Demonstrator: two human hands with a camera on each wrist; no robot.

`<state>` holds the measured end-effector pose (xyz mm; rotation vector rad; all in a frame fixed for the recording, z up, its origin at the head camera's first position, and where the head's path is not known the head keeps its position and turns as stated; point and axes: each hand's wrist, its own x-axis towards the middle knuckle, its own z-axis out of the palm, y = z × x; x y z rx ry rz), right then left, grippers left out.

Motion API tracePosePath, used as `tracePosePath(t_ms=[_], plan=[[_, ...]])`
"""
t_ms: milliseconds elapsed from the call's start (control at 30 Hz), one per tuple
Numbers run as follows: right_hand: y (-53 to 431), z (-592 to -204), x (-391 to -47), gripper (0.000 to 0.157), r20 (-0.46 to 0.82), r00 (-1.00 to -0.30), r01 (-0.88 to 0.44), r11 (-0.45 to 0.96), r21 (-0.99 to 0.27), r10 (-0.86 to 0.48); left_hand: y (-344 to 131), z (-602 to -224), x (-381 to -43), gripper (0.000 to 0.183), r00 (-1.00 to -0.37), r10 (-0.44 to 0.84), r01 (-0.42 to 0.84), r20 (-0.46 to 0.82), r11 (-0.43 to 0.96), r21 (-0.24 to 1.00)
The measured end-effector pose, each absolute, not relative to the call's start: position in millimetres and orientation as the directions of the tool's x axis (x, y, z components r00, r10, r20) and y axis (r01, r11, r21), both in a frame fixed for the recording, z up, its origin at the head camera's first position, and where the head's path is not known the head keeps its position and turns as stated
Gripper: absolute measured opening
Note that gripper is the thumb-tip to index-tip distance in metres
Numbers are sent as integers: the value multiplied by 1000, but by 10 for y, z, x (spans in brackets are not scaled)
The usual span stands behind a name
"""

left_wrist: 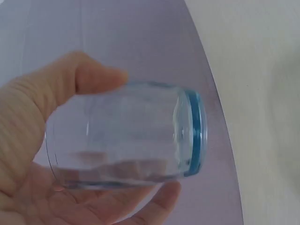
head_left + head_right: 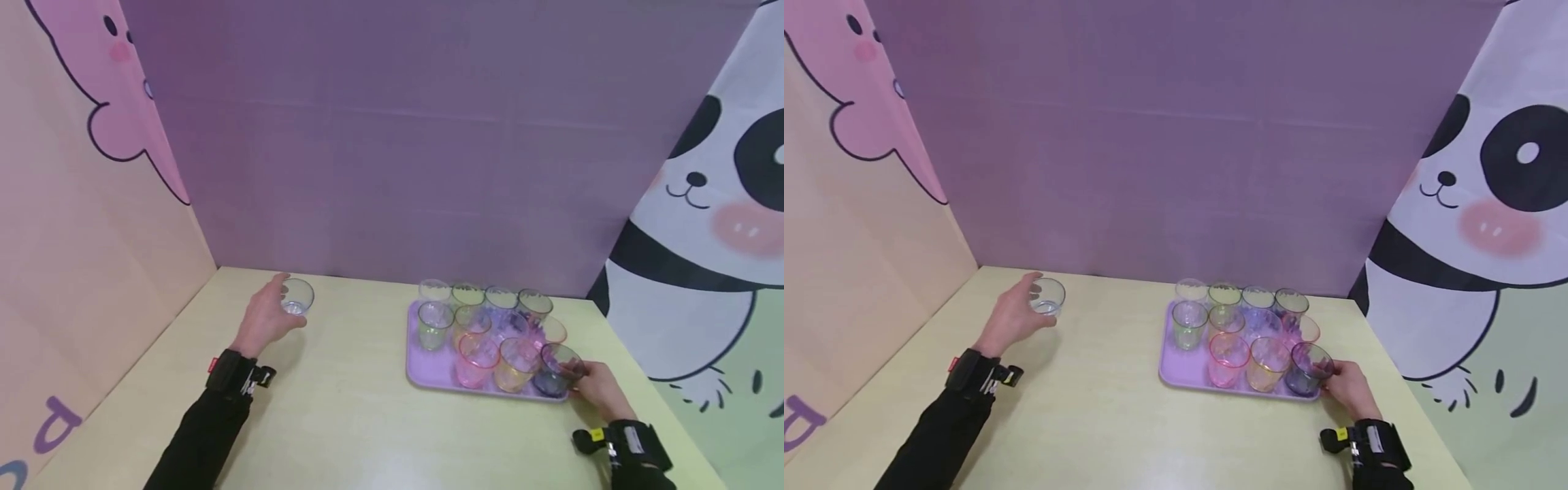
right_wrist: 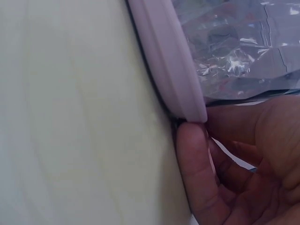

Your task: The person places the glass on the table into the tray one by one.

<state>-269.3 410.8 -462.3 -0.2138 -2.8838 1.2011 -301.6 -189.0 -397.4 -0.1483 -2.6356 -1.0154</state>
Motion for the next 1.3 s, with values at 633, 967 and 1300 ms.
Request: tracePosePath(t_ms=[633, 967, 1300], plan=[[4117, -4610, -2692, 41, -38, -993, 104, 690, -716, 111, -1376, -4112, -3052, 81, -906, -2, 351, 424, 556, 753], [4099, -4603, -2694, 45, -70, -990, 135, 678, -723, 122, -1083, -4253, -2999, 79, -907, 144, 417, 397, 452, 789], [4097, -4599, -2687, 45, -56, -991, 122, 663, -738, 119, -620, -4228, -2962, 75, -914, 260, 382, 312, 294, 876]])
